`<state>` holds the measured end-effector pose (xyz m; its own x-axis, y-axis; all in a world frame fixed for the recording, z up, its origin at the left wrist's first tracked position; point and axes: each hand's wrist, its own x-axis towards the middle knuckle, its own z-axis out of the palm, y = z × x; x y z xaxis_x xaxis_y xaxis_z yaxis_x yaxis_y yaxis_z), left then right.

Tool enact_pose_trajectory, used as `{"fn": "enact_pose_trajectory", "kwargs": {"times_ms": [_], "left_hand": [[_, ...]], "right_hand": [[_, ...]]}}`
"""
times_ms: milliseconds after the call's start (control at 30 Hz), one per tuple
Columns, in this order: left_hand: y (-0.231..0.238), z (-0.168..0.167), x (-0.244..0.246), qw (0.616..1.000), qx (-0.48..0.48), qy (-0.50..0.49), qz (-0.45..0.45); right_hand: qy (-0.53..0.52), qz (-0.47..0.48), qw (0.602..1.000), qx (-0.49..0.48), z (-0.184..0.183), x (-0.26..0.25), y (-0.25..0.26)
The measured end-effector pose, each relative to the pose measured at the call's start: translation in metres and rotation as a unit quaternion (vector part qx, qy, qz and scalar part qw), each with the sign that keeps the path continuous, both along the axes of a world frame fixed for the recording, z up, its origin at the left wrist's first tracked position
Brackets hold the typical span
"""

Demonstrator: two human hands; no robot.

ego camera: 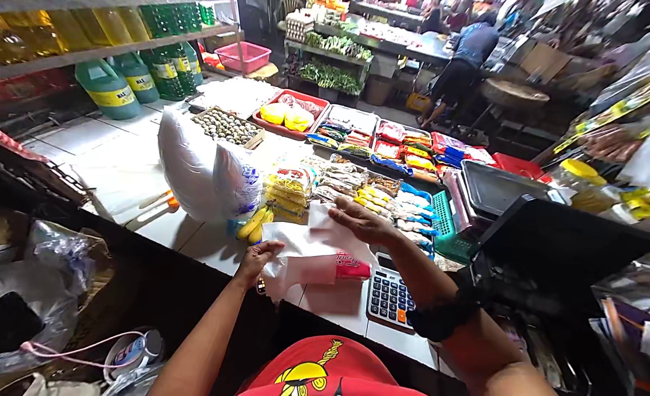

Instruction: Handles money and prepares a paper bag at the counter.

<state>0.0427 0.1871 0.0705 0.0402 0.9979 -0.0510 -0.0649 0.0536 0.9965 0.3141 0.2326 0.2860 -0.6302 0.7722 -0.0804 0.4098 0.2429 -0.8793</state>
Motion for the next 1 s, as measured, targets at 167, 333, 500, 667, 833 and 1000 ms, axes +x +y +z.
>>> {"fn": "enact_pose_trajectory", "kwargs": {"times_ms": [167, 333, 500, 667, 833, 1000], "left_hand": [[-0.006, 0.007, -0.003, 0.987, -0.028, -0.157, -0.013], [-0.032, 0.021, 0.001, 0.966, -0.144, -0.214, 0.017], [-0.02, 0.018, 0.012, 0.922, -0.219, -0.313, 0.068], [-0.016, -0.008, 0.004, 0.976, -0.139, -0.167, -0.001], [-0.005, -0.003, 0.006, 0.989, -0.093, -0.107, 0.041], [0.005, 0.008, 0.016, 0.997, -0.038, -0.04, 0.059]], "right_hand": [[0.188, 0.123, 0.966, -0.131, 0.006, -0.058, -0.014], [0.0, 0.055, 0.998, -0.018, -0.073, -0.067, 0.028], [-0.05, -0.033, 0.998, -0.03, -0.134, -0.052, 0.038], [-0.145, -0.035, 0.989, 0.014, -0.126, -0.05, 0.044], [-0.148, -0.021, 0.989, -0.017, -0.121, -0.041, 0.057], [-0.119, 0.01, 0.991, -0.062, -0.125, -0.037, 0.056]]}}
